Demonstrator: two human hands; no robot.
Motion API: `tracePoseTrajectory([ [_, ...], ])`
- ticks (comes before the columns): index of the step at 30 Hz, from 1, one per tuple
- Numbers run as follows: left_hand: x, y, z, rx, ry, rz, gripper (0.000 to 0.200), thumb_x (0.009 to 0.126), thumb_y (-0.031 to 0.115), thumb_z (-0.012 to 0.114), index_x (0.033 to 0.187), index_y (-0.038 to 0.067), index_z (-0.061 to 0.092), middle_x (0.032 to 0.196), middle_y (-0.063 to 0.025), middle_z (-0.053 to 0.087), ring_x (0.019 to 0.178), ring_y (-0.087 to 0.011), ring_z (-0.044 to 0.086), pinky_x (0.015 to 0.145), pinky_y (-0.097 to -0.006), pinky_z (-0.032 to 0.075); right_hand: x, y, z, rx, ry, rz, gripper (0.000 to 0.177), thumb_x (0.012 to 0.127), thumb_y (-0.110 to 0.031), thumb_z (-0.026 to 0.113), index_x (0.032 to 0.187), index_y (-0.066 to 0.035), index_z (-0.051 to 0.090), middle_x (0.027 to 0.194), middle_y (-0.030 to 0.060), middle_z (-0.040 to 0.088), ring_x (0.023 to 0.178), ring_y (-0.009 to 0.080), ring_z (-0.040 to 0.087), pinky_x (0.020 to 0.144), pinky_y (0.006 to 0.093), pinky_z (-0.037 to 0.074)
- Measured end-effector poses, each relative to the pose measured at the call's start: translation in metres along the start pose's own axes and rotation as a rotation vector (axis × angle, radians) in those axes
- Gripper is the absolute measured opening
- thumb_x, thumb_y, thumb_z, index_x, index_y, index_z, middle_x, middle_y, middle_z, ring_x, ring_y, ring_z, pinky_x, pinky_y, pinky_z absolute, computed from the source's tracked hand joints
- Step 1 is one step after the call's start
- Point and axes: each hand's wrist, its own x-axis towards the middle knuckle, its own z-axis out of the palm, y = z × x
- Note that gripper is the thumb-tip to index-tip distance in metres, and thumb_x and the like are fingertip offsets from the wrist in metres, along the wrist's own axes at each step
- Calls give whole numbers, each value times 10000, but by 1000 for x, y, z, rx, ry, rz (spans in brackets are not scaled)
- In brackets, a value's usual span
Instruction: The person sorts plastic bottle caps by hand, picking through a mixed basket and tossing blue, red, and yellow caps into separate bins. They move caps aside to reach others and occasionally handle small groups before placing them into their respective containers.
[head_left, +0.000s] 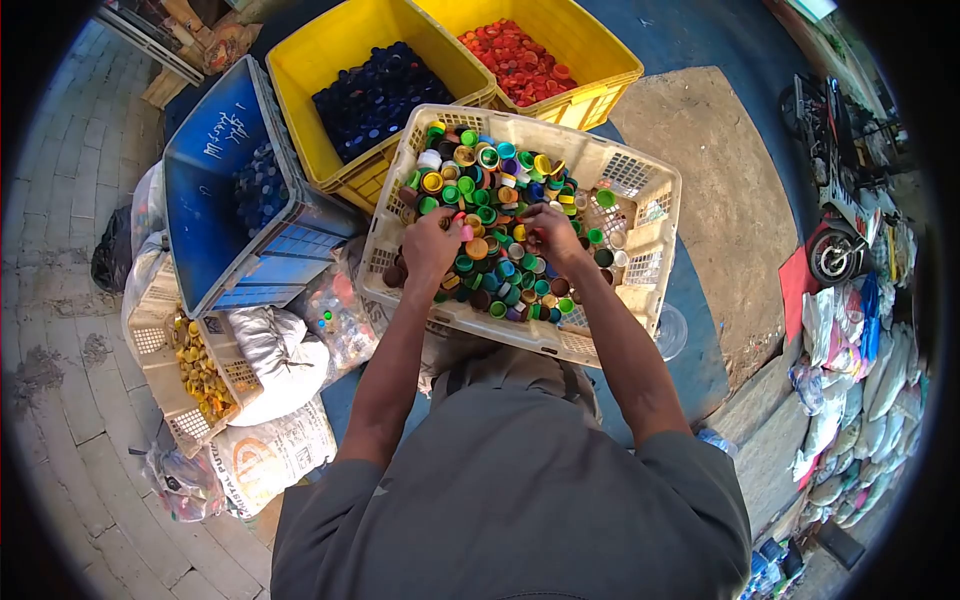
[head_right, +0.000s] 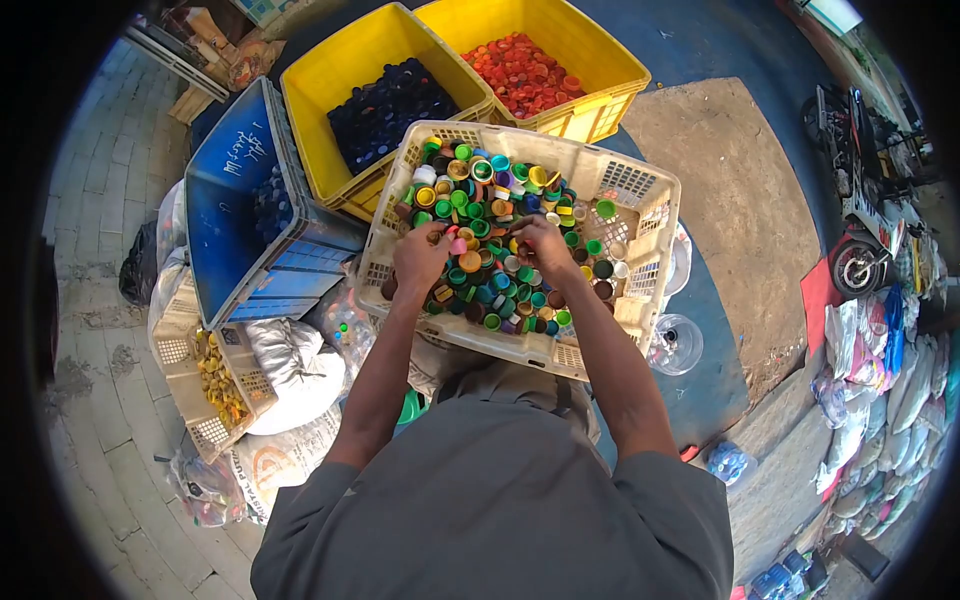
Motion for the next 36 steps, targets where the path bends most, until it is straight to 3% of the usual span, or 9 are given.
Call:
tracePoseTrajectory([
  [5, 8, 16, 4, 214, -98, -37, 237, 823, 287, 677, 942, 85, 712, 827, -186, 690, 799, -371, 667, 698, -453, 529, 9, 22, 4, -950, 62, -66, 308, 736, -259, 696, 957, -44, 701, 917, 160, 690, 783, 293, 673, 717, 394, 529],
  [9, 13, 7, 16, 239, -101, 25, 251, 832, 285, 661, 906, 48, 701, 791, -186, 680, 772, -387, 661, 669, -467, 525, 14, 33, 11, -1162, 116, -45, 346, 733, -279, 666, 1020, -90, 710, 1036, 238, 665, 921, 371, 657, 832, 445, 527],
  [12, 11, -7, 16, -27, 36, 126, 273, 860, 279, 638, 833, 9, 673, 732, -142, 677, 652, -309, 664, 562, -398, 516, 12, 33, 20, -1202, 164, -45, 334, 742, -264, 636, 1023, -99, 709, 1045, 244, 658, 962, 389, 644, 858, 452, 522],
  [16, 8, -10, -12, -940, -329, -272, 213, 900, 256, 595, 821, 59, 608, 620, 7, 556, 475, -92, 504, 414, -231, 373, 6, 28, 29, -1244, 143, -22, 335, 736, -264, 634, 1008, -79, 699, 1047, 243, 656, 987, 392, 637, 858, 457, 520],
  [24, -5, -32, -13, -1747, -578, -356, 243, 785, 189, 490, 950, 34, 577, 934, -125, 598, 672, -184, 581, 474, -267, 398, 18, 40, 32, -1351, 72, -7, 373, 698, -330, 668, 861, 3, 700, 898, 242, 677, 854, 381, 662, 778, 437, 529],
  [27, -2, -37, -13, -1646, -673, -297, 425, 677, 158, 464, 1070, 30, 565, 1066, -144, 609, 776, -207, 618, 525, -296, 447, 9, 20, 31, -1186, 15, 55, 391, 718, -323, 616, 893, 20, 690, 919, 288, 660, 897, 410, 655, 803, 448, 525],
  [29, -5, -20, -25, -1589, -733, -259, 477, 666, 152, 464, 1118, 33, 561, 1095, -147, 617, 810, -214, 632, 539, -294, 465, 5, 16, 20, -929, 29, 55, 334, 749, -300, 581, 808, 10, 689, 716, 176, 632, 682, 264, 622, 623, 368, 490],
  [32, -9, -4, -33, -1549, -769, -230, 448, 764, 187, 476, 1180, 40, 555, 1128, -126, 615, 845, -210, 630, 587, -281, 500, -3, 7, 3, -424, -71, 78, 261, 776, -267, 569, 802, -20, 648, 631, 19, 517, 555, 95, 432, 486, 273, 338],
  [36, -9, 0, -16, -1494, -710, -463, 338, 893, 224, 479, 1169, 47, 561, 1077, -111, 643, 913, -218, 658, 697, -349, 576, -21, -10, 0, 15, -112, 196, 185, 744, -250, 615, 832, -111, 530, 684, -23, 458, 574, 102, 368, 539, 269, 328],
])
